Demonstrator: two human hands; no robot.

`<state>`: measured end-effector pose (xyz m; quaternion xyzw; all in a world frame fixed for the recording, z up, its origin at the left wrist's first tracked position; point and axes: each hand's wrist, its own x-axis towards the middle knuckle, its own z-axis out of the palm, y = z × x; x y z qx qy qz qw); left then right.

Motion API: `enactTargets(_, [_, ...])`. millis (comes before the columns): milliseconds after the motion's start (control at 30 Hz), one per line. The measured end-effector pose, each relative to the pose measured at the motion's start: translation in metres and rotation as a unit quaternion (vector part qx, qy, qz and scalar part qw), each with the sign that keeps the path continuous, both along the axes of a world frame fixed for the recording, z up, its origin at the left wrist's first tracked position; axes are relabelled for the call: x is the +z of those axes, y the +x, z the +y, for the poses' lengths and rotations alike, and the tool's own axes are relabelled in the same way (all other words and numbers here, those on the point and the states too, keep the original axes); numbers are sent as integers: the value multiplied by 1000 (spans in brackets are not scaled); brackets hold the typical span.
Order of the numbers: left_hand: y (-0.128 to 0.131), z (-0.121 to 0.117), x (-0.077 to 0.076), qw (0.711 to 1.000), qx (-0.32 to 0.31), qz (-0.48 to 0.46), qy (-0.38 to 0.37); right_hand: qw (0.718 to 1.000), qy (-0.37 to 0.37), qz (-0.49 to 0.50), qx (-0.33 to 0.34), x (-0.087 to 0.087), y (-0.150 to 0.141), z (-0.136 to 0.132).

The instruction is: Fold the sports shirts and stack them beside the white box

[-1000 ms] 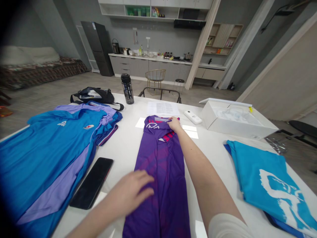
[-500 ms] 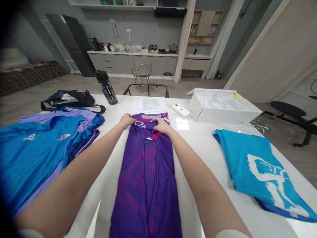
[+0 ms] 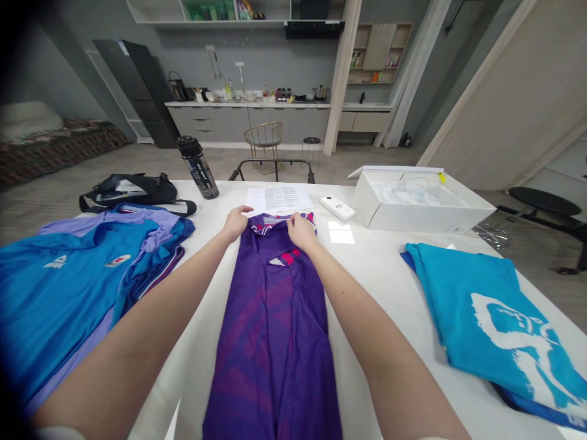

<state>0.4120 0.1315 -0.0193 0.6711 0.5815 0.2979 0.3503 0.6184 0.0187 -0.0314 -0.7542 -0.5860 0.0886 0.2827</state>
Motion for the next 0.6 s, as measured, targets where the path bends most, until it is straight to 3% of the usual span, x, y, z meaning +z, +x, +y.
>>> enactTargets(100, [-11,5,0,986,-105,121,37,997,-8,51,-59,-5,4,14])
enactTargets(200, [-20,12,0,943,-199,257,76,991,-13,60,-122,-8,8,25])
enactTargets(300, [-27,16,-4,929,-238,265,97,987,25,48,-152,-7,8,32])
enactTargets(400, [-32,16,-12,916,-260,263,158,988,68,72,-119,-4,5,37])
enactTargets(500, [-34,15,-22,902,-274,257,213,986,59,111,-111,-5,3,39])
enactTargets(600, [-32,19,-31,921,-254,215,203,988,44,99,-112,-5,1,37])
